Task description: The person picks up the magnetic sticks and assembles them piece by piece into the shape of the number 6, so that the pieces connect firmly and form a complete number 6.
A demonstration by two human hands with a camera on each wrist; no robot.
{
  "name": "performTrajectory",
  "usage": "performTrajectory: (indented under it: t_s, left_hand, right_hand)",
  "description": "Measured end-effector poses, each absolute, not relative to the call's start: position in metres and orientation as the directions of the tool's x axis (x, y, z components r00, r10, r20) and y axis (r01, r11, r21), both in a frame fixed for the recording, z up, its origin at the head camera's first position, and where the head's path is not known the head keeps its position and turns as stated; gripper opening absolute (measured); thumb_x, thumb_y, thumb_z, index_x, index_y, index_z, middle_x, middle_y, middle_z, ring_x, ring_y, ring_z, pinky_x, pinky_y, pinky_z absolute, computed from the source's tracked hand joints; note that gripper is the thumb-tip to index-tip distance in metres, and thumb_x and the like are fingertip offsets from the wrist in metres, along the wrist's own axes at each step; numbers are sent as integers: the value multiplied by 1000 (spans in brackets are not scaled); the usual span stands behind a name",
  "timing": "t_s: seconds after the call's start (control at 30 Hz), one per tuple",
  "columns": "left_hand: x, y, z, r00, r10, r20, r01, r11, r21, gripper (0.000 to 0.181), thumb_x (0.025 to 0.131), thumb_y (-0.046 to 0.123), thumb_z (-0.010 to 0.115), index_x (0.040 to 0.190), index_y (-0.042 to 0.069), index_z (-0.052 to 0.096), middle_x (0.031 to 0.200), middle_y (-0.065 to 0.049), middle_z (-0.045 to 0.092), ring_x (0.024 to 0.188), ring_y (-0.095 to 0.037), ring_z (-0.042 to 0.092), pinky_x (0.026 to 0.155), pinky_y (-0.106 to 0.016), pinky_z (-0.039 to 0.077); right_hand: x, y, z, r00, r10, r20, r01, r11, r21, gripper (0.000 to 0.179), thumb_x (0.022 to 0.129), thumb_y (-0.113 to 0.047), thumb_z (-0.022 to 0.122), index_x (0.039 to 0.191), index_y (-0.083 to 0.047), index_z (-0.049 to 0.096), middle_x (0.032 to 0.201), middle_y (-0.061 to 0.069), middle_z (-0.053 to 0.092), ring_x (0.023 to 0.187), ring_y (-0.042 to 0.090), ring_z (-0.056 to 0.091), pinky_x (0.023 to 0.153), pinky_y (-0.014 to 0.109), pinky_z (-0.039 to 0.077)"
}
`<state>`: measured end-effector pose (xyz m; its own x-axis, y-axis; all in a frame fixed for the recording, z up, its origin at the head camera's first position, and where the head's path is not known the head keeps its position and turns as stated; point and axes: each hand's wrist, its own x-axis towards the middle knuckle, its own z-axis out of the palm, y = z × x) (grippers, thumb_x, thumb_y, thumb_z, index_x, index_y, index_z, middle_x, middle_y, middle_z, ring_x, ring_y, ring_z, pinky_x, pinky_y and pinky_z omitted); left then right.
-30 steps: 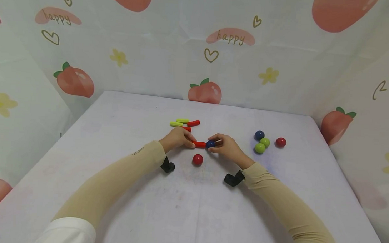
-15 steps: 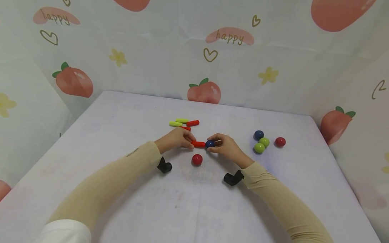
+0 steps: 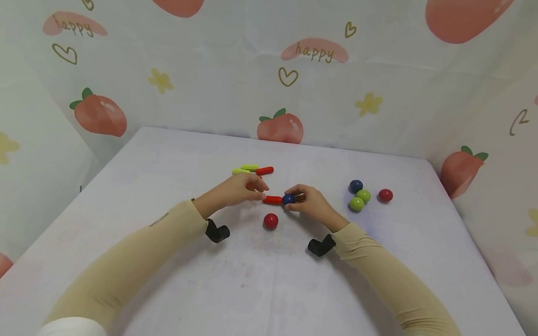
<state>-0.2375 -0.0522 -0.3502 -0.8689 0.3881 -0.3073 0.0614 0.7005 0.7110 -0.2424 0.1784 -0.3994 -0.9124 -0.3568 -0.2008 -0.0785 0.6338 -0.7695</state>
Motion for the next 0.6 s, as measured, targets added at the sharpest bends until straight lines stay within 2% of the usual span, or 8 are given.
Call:
performTrajectory:
  t_s: [0.1,0.23,0.37,0.6]
  left_hand:
    - [-226,-50,-355,-885,391,-253,89,675,733,32,84,29,69,114,19,64,109,3,65,100,-16,58,79,-28,52]
    - [-210,-45,-363,-890,387,-241,72,641,764,34,81,27,73,113,20,64,111,2,65,104,-17,58,82,-29,53]
    - [-202,-40,-368,-870,413,-269,77,652,754,40,80,26,74,117,20,62,119,-2,62,110,-18,55,88,-33,51]
    - [-198,-34,-376,-840,463,-285,128,678,724,42,78,21,75,118,19,62,114,-2,63,104,-16,56,88,-29,51]
  right_hand:
    - [-242,178,-400,-912,-357,-203,-79,637,-766,43,83,-19,71,122,-10,56,122,15,59,113,32,58,97,42,48]
    - [-242,178,-400,-911,-362,-196,-88,637,-766,42,83,-19,71,122,-9,57,122,15,59,112,32,58,96,43,48]
    - [-242,178,-400,-911,-367,-188,-98,636,-766,42,83,-19,70,121,-9,57,121,16,59,112,32,58,97,43,48]
    - [-242,178,-401,-916,-367,-163,-119,635,-763,41,83,-18,71,120,-8,58,119,16,61,110,32,59,96,43,48]
